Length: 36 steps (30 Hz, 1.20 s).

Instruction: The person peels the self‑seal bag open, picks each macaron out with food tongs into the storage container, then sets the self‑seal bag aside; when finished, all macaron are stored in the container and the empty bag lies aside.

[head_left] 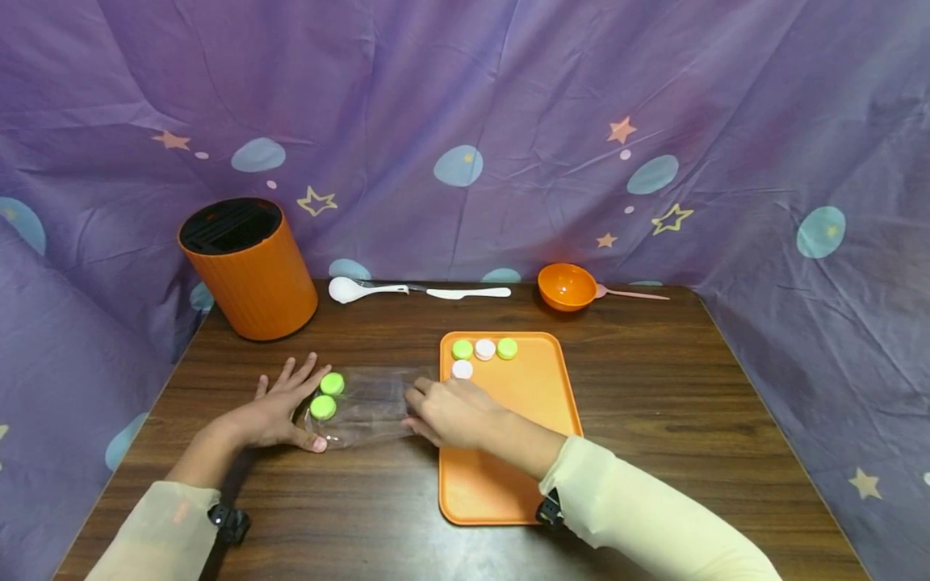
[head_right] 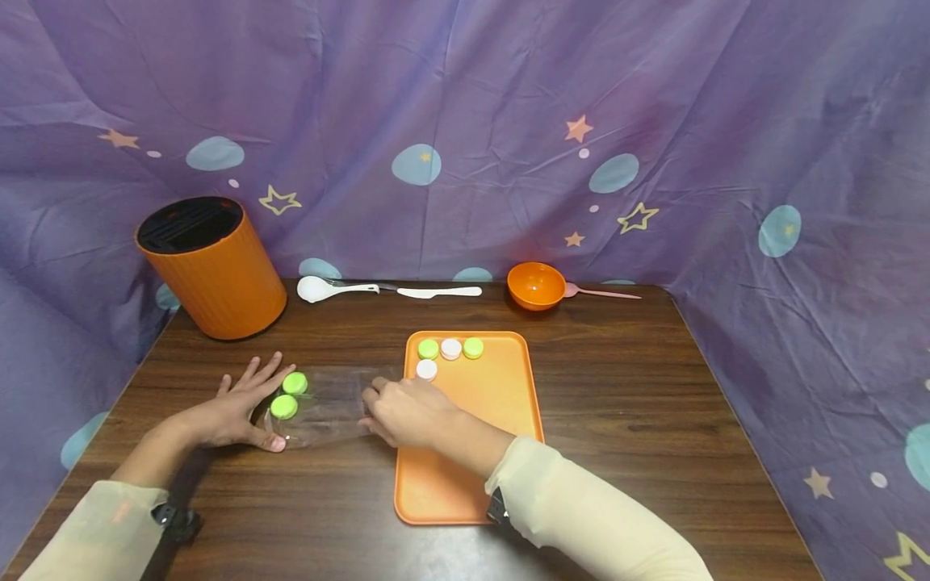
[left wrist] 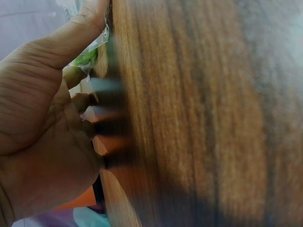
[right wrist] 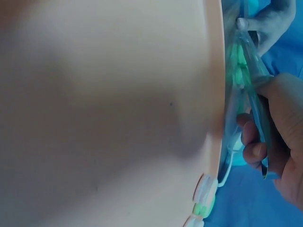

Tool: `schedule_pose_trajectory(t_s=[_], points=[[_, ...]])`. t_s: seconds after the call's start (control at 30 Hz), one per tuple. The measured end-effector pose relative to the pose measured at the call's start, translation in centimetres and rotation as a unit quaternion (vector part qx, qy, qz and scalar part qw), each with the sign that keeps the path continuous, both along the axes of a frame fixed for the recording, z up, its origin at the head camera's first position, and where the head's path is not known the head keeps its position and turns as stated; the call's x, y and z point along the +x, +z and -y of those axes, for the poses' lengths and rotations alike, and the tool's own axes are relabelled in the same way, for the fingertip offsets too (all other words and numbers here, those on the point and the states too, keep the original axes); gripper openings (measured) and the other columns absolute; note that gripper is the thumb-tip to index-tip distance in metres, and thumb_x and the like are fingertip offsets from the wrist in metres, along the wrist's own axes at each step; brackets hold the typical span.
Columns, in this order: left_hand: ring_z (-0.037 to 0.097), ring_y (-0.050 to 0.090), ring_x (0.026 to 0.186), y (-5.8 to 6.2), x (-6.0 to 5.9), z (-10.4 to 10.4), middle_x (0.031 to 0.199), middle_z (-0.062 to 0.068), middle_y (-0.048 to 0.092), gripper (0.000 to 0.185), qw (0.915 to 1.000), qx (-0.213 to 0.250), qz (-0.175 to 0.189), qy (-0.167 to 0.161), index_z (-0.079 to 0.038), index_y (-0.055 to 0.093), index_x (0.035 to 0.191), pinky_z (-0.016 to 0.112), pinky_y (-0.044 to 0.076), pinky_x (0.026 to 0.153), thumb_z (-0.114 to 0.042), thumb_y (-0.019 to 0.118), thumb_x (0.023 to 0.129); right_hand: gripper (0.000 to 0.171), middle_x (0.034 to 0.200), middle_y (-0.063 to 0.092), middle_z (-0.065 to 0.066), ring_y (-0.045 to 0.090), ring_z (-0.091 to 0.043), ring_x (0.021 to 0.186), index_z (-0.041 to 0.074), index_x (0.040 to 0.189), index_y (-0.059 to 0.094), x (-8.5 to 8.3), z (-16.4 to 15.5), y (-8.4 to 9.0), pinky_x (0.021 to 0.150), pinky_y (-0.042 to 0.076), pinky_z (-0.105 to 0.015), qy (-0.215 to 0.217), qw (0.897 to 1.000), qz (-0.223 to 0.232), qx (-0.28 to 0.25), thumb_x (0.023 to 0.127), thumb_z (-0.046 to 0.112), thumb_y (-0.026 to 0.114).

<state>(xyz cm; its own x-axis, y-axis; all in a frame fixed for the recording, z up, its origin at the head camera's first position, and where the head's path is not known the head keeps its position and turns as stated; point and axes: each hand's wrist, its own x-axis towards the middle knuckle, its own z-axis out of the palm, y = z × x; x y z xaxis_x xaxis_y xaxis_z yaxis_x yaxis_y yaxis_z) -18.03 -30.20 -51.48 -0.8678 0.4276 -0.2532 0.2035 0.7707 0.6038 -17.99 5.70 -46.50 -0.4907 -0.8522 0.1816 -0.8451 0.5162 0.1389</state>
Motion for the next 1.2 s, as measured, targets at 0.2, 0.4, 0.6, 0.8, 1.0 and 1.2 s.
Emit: schedule_pose_trajectory(t_s=[0.2,0.4,0.6,0.8,1.0,1.2], points=[[0.058,-0.024,0.166,-0.12,-0.07,0.16,0.186,0.02,-0.012,0.141,1.0,0.002,0.002,-0.002,-0.031,0.015,0.179,0.087,-0.023,0.118,-0.075,0.092,0.07,0.031,0.09,0.067,0.001,0.064,-0.011,0.062,0.015,0.103,0.07,0.07,0.14,-0.08,0.051,0.054,-0.031,-0.006,1.0,0.017,0.003,0.112,0.044,0.064],[0.057,-0.023,0.167,0.1,-0.12,0.11,0.186,0.02,-0.013,0.14,0.9999,0.003,0.011,-0.001,-0.029,0.016,0.18,0.087,-0.023,0.119,-0.074,0.092,0.071,0.029,0.09,0.067,0.002,0.067,-0.013,0.064,0.016,0.104,0.072,0.01,-0.23,0.26,0.053,0.056,-0.032,-0.011,1.0,0.012,0.008,0.111,0.044,0.065],[0.054,-0.025,0.167,0.34,-0.12,0.0,0.186,0.018,-0.015,0.14,0.9998,0.006,0.02,0.0,-0.025,0.014,0.18,0.086,-0.024,0.119,-0.074,0.091,0.073,0.03,0.091,0.068,0.002,0.067,-0.012,0.064,0.016,0.106,0.072,-0.01,-0.09,0.16,0.052,0.056,-0.031,-0.016,1.0,0.008,0.015,0.11,0.045,0.066],[0.056,-0.023,0.167,0.5,0.12,-0.23,0.186,0.02,-0.013,0.139,0.9999,0.004,0.012,0.0,-0.026,0.016,0.179,0.087,-0.022,0.119,-0.073,0.092,0.072,0.029,0.094,0.07,0.002,0.068,-0.01,0.066,0.016,0.105,0.072,0.18,0.34,-0.34,0.054,0.057,-0.031,-0.019,0.999,0.012,0.027,0.111,0.044,0.065],[0.057,-0.022,0.167,0.27,-0.02,-0.16,0.186,0.02,-0.011,0.14,1.0,0.0,0.005,0.0,-0.027,0.017,0.179,0.088,-0.021,0.12,-0.073,0.093,0.071,0.03,0.09,0.068,0.003,0.067,-0.011,0.064,0.016,0.101,0.071,0.24,0.12,-0.2,0.054,0.056,-0.032,-0.019,1.0,0.009,0.008,0.112,0.042,0.063],[0.055,-0.024,0.167,0.03,-0.2,0.01,0.186,0.018,-0.013,0.14,1.0,0.004,0.009,-0.001,-0.025,0.016,0.179,0.086,-0.023,0.12,-0.073,0.092,0.072,0.031,0.091,0.069,0.002,0.067,-0.012,0.064,0.014,0.106,0.074,0.02,-0.61,-0.17,0.052,0.056,-0.03,-0.014,1.0,0.006,-0.003,0.112,0.043,0.063]])
